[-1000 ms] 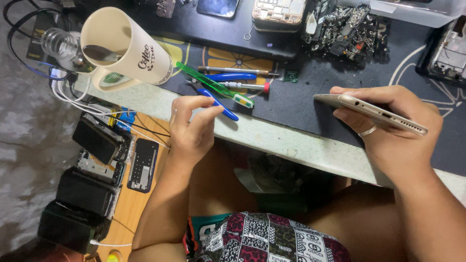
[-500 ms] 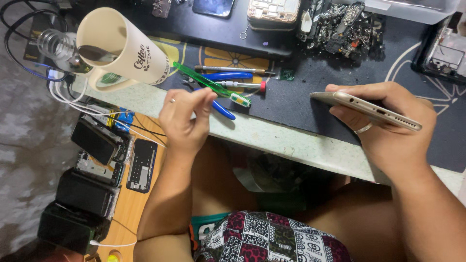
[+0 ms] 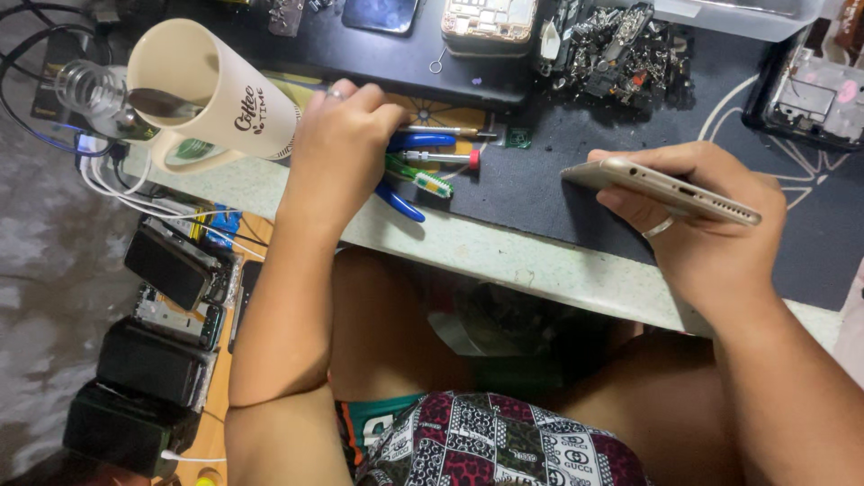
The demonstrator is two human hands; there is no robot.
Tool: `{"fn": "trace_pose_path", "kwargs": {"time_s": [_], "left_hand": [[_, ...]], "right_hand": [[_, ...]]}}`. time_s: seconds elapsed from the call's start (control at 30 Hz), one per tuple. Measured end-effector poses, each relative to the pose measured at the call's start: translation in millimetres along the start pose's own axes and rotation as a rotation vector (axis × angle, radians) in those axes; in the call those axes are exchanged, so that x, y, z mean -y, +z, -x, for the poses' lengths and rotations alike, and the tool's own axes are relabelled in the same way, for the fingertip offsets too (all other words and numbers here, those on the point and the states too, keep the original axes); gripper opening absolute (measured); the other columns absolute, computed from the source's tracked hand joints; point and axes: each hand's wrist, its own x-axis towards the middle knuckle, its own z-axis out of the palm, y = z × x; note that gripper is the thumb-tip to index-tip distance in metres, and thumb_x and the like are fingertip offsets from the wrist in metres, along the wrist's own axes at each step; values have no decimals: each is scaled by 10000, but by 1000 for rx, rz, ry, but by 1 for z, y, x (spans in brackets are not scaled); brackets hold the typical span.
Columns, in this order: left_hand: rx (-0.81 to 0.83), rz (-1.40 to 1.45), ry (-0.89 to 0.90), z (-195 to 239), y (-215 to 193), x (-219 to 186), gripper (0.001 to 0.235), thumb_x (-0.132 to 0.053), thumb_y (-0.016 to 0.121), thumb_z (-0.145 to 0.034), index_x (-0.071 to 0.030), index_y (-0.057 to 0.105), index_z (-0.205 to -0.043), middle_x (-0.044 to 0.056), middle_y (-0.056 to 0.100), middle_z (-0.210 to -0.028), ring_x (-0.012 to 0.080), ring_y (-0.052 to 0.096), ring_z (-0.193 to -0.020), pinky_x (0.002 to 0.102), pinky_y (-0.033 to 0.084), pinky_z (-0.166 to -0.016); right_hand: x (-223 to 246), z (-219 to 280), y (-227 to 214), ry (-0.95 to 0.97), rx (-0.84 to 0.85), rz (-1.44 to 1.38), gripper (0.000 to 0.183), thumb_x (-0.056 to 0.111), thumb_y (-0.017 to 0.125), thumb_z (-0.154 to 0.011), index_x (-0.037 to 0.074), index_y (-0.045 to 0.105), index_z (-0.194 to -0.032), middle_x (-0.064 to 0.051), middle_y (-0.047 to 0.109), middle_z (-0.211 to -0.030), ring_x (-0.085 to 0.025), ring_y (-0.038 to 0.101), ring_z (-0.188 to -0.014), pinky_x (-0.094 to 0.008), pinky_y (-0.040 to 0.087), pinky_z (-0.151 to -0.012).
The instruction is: The person uses a screwdriver to remove screws from a disassembled smartphone, then handles the phone's back cover and battery. The person also picks up a second white smartphone and continues to work on its internal components.
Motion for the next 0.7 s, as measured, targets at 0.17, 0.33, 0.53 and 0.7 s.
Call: {"fn": "trace_pose_path", "kwargs": {"time_s": [0.17, 0.33, 0.53, 0.7], "left_hand": [[62, -130, 44, -9, 5, 2, 139, -79, 635, -871, -107, 751, -942, 73, 665, -958, 291, 634, -975, 416, 497, -803], [115, -150, 77, -13, 4, 7, 82, -64, 616, -872, -79, 686, -912, 93, 654, -986, 300, 631, -986, 421, 496, -796], [96, -120, 82, -10, 2, 6, 61, -58, 607, -917, -70, 649, -960, 90, 659, -978, 293, 636, -964, 422, 489, -810], [50, 67, 81, -9, -19, -2, 46, -51, 635, -947, -80, 645, -982, 59, 671, -971, 279, 643, -953, 431, 481, -836]], "right_hand": [[-5, 2, -2, 29, -13, -30, 184, -86, 737, -998, -26, 654, -1151, -127, 745, -1206, -170, 730, -1109, -289, 623, -980], [-11, 1, -3, 58, -20, -89, 202, -65, 750, -965, -13, 650, -1132, -103, 744, -1193, -148, 724, -1113, -282, 624, -970], [-25, 4, -9, 71, -50, 10, 191, -29, 784, -982, -5, 679, -1141, -70, 745, -1089, -98, 683, -981, -247, 581, -889], [-42, 2, -12, 107, -49, -202, 204, 52, 777, -991, 21, 666, -1160, -21, 729, -1067, -65, 678, -971, -227, 585, -886]]}}
